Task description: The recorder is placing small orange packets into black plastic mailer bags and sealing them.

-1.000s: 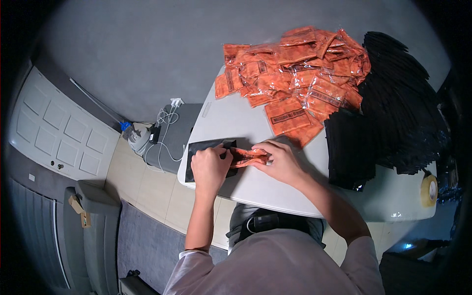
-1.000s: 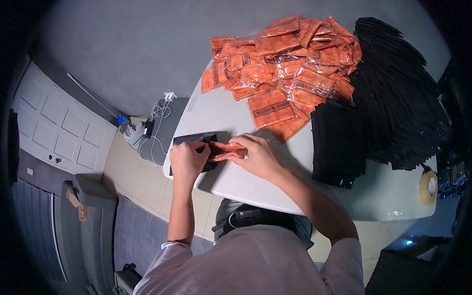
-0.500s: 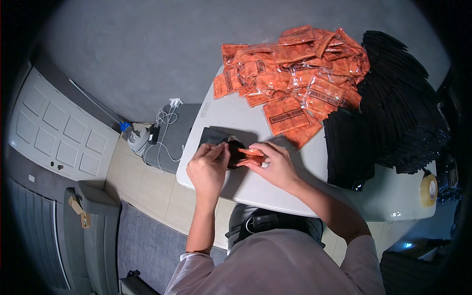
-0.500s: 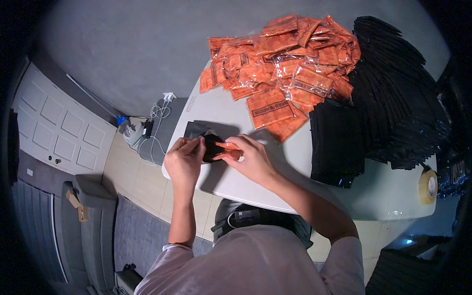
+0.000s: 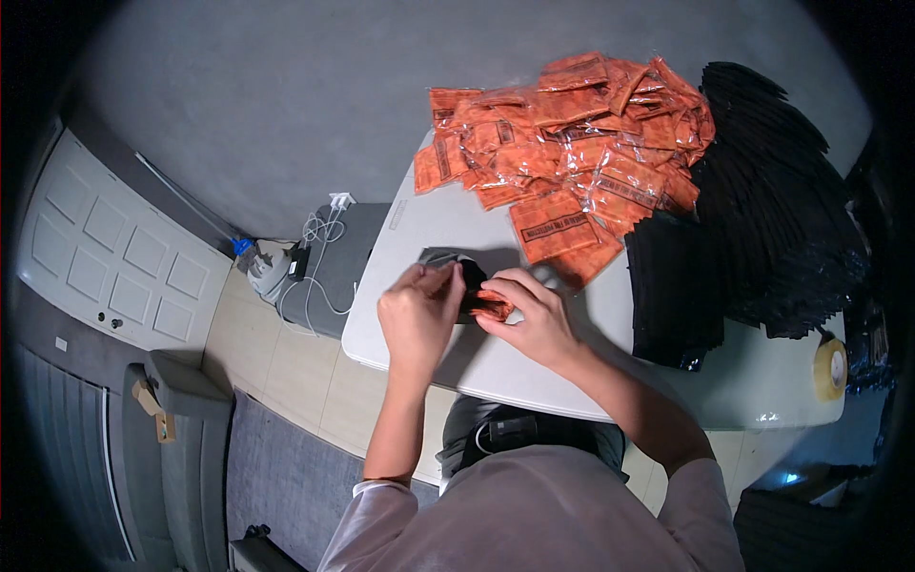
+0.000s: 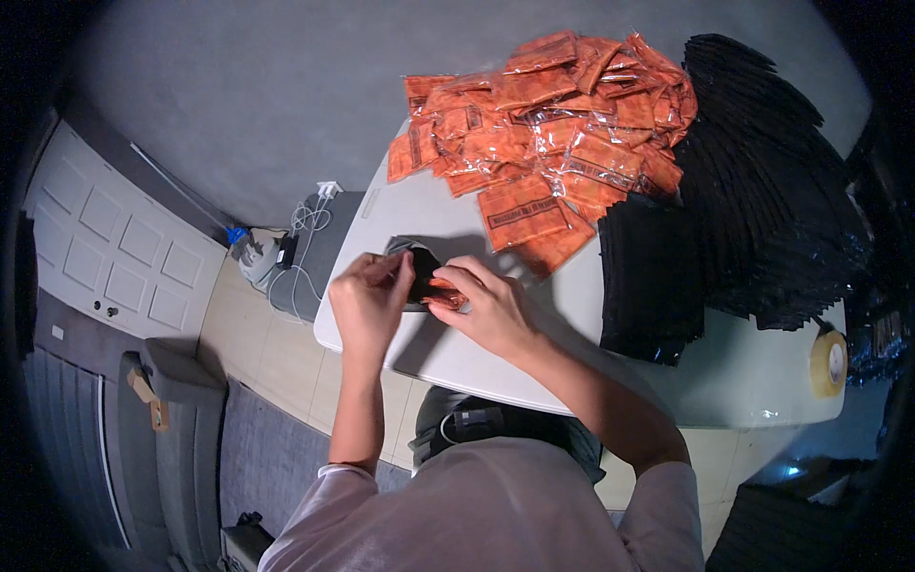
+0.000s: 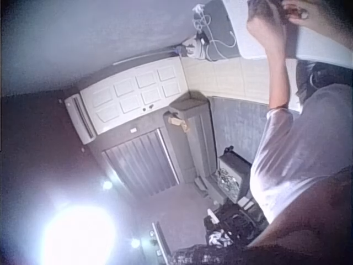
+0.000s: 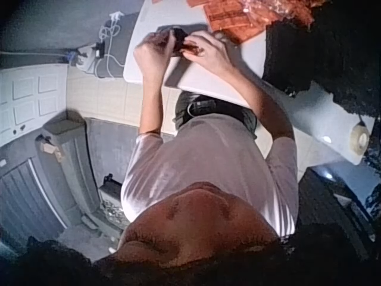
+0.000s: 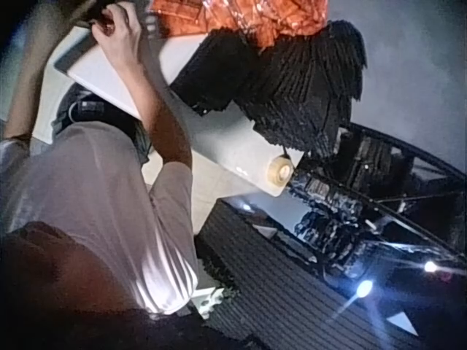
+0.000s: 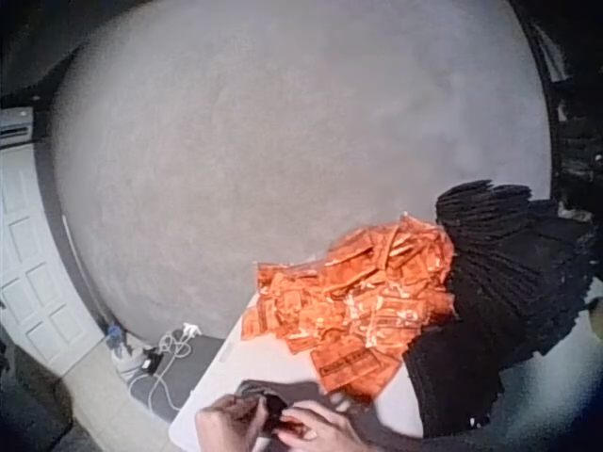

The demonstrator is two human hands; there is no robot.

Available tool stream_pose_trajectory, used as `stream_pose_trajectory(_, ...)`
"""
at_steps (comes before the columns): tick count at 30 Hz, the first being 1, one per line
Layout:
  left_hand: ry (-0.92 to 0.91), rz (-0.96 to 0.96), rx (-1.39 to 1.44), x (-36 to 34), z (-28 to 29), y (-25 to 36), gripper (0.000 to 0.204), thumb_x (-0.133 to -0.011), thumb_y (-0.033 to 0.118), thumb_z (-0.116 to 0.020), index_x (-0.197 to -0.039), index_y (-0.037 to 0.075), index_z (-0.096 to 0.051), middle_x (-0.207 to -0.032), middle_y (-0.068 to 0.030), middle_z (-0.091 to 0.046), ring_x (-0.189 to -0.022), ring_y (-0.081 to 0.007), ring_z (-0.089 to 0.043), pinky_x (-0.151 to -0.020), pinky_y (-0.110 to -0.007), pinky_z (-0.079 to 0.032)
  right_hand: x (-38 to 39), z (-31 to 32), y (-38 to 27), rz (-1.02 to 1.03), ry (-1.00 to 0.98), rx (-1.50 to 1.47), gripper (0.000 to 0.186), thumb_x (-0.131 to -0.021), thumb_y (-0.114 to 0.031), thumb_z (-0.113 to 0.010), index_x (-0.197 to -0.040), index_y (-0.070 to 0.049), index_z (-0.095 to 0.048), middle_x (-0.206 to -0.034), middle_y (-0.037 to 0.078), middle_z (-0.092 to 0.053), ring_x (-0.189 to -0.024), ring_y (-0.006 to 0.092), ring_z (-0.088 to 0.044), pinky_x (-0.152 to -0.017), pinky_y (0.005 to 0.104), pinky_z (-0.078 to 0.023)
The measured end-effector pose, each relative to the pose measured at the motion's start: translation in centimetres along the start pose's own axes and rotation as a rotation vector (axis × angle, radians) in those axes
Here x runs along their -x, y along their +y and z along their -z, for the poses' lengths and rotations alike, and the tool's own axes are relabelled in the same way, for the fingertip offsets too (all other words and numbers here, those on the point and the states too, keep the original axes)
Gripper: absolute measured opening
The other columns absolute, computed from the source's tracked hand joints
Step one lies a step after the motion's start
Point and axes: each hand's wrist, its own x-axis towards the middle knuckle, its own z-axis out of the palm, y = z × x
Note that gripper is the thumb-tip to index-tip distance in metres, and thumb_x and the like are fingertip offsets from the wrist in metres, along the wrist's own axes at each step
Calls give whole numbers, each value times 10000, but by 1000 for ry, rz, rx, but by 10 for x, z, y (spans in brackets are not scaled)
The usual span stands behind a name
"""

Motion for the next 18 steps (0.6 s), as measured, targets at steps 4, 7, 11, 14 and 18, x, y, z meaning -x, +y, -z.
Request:
stream_pose_trajectory(4,-25,-4,125,-10,2,4,160,-902,155,-810,-953,4,-828,-771,-143,-726,-611,-309,-705,-585,-376,-543,-2,1,-2,-84,-5,-64,495,-727,-96,-902,-1162,-32,-677,-1126,114,-633,-931,289,-712,-774,382,-608)
stream_pose_trajectory(7,-58,-90,124,1,-7,16,155,-884,111,-823,-979,-11,-827,-744,-149,-714,-602,-233,-705,-575,-322,-525,-1,-8,8,-170,26,-90,567,-714,-136,-930,-1190,-49,-634,-1119,127,-624,-899,301,-712,-764,399,-598)
stream_pose_trajectory(11,-91,-52,15,15,-22,12,169,-883,188,-801,-948,35,-836,-777,-125,-720,-622,-320,-704,-600,-394,-561,0,-6,19,-243,-71,101,696,-696,-167,-924,-1289,-61,-575,-1162,165,-637,-929,350,-703,-787,467,-581)
stream_pose_trajectory(14,-155,-5,-70,23,-24,0,180,-875,222,-800,-943,61,-838,-793,-106,-725,-640,-323,-710,-608,-409,-565,-4,11,25,-379,-350,-22,889,-653,-197,-970,-1417,-76,-530,-1172,144,-624,-965,263,-692,-816,383,-576)
stream_pose_trajectory(18,-209,-14,-83,31,-25,-7,192,-859,236,-807,-968,81,-839,-854,-89,-747,-689,-321,-730,-626,-424,-578,-14,36,31,-577,-535,-155,1095,-661,-304,-1018,-1557,-98,-422,-1319,164,-558,-951,249,-696,-848,365,-596)
